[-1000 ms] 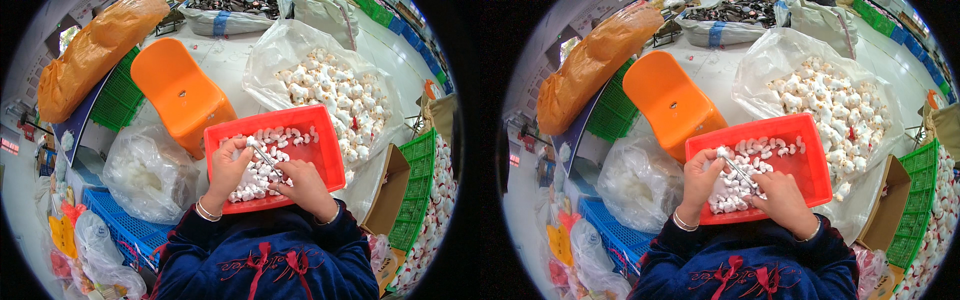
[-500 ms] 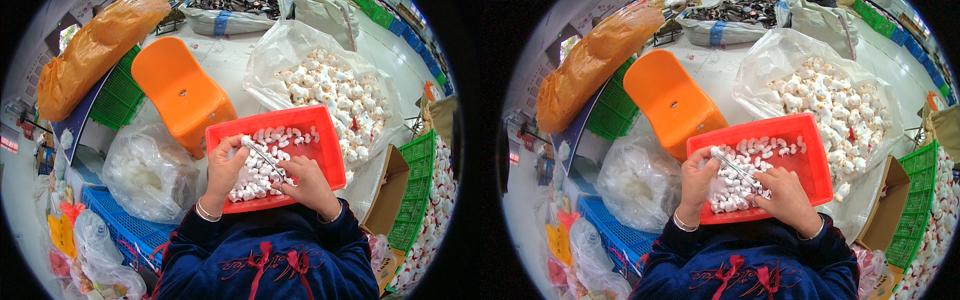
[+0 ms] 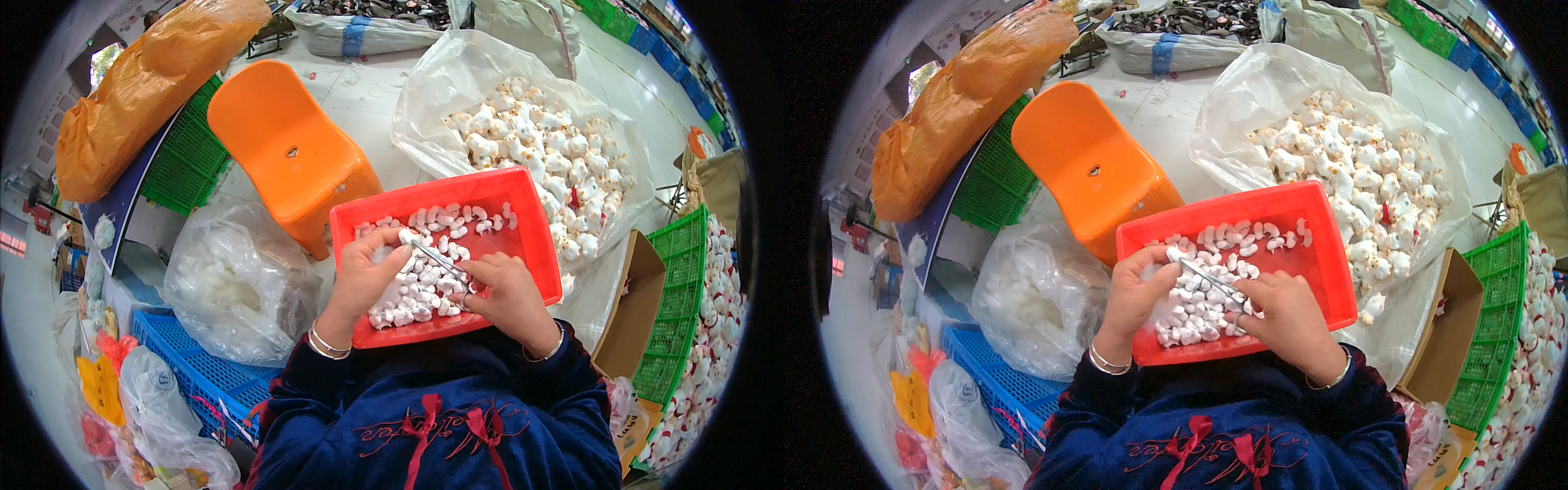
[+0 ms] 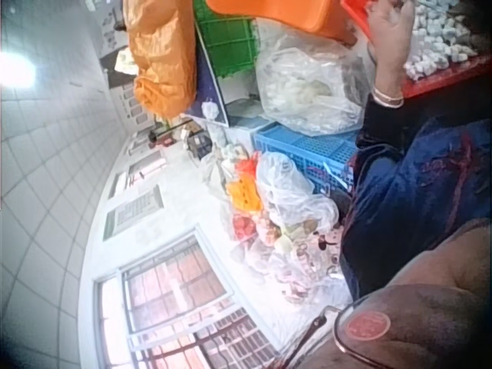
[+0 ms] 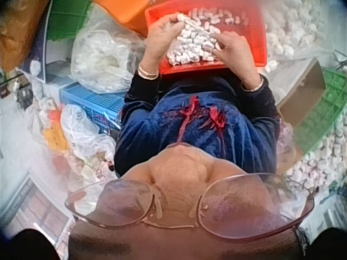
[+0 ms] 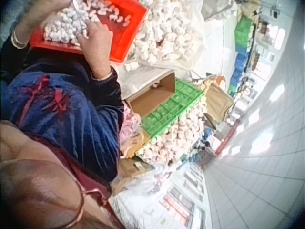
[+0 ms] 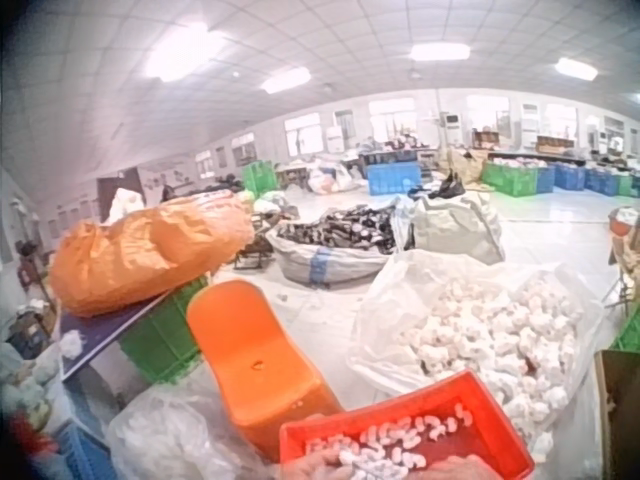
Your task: The person uses scissors to trim white fluffy material from small white objects in a red tray. The person repeatedly picks up each object, snips off excess fluff, and places the trimmed pieces back into the tray. The work continues throughout the clip with consistent hand movements.
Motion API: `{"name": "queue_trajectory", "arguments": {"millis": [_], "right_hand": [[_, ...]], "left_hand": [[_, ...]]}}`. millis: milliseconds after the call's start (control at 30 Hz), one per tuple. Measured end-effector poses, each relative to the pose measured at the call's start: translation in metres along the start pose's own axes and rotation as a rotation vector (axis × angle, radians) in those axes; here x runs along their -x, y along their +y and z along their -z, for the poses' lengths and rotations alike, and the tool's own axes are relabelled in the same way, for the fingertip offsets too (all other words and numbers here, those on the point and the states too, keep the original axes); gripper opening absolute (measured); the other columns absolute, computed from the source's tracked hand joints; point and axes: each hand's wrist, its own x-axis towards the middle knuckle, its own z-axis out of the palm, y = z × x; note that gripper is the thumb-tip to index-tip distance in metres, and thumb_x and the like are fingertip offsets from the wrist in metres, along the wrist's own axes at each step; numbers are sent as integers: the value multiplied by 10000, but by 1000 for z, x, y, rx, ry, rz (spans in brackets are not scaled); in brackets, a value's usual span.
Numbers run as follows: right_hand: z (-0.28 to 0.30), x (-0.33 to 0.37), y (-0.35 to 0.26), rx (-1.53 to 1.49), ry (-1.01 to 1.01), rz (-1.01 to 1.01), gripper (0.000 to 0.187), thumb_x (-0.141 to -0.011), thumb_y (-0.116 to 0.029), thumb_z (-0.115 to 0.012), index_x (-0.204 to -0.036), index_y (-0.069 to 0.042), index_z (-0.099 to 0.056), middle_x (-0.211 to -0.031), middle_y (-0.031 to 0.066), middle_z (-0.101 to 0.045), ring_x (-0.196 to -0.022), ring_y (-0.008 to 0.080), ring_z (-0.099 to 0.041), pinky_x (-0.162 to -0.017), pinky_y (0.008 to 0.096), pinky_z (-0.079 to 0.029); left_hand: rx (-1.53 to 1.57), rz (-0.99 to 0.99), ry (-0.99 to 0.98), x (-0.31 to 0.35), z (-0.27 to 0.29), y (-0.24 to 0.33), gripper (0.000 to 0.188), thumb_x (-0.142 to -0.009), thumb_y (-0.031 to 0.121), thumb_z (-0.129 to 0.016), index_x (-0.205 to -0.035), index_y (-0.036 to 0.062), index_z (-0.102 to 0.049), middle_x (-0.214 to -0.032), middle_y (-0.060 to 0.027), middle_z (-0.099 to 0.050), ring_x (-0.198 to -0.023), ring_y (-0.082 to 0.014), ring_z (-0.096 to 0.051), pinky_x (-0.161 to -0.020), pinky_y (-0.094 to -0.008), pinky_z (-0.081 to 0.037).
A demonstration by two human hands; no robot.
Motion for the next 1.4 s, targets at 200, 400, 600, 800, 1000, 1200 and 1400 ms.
{"name": "queue_trajectory", "arguments": {"millis": [200, 400, 600, 800, 1000, 1200, 1400], "right_hand": [[10, 1, -5, 208, 7, 29, 389, -776, -259, -825, -1116, -110, -706, -905, 56, -651, -919, 275, -596, -760, 416, -407], [20, 5, 5, 145, -27, -4, 510, -739, -286, -849, -1178, -82, -686, -1002, 87, -637, -1034, 304, -578, -859, 417, -432], [14, 1, 8, 90, -83, 18, 586, -712, -310, -864, -1209, -63, -674, -1041, 102, -622, -1040, 308, -569, -871, 419, -439], [12, 0, 9, 82, -75, 28, 578, -728, -327, -856, -1210, -60, -679, -1027, 103, -622, -1027, 304, -568, -853, 417, -436], [14, 0, 9, 86, -64, 24, 557, -740, -333, -849, -1197, -59, -687, -1020, 106, -631, -1018, 298, -574, -841, 417, -434], [16, -1, 10, 79, -101, 23, 401, -786, -286, -820, -1114, -75, -721, -949, 87, -648, -956, 292, -598, -798, 421, -437], [25, -2, 6, 161, -143, 42, 346, -795, -272, -807, -1073, -83, -724, -896, 88, -660, -889, 297, -622, -754, 425, -450]], "left_hand": [[51, 84, -11, -1, 1, -2, 201, -971, 82, -644, -1134, -20, -703, -874, -53, -696, -672, -46, -552, -619, -182, -442], [256, 118, -5, -5, 8, 0, 212, -976, 98, -645, -1147, -13, -701, -857, -63, -697, -645, -52, -543, -600, -179, -438], [233, 110, -39, -1, 4, 2, 235, -988, 112, -647, -1179, -18, -692, -837, -37, -668, -651, -52, -523, -603, -186, -423], [145, 50, -59, 1, 3, 1, 245, -990, 96, -648, -1202, -20, -691, -810, 9, -615, -685, -48, -525, -631, -195, -420], [57, 3, -14, 2, -1, 2, 255, -987, 93, -651, -1213, -16, -697, -825, 20, -625, -707, -38, -529, -641, -192, -423], [94, 2, -42, 4, -1, 6, 262, -1016, 135, -618, -1220, -8, -700, -819, 15, -624, -718, -38, -526, -649, -193, -421], [-47, -65, -54, 6, -4, 4, 240, -1030, 140, -598, -1173, -9, -722, -771, 33, -590, -686, -37, -508, -637, -194, -409]]}}
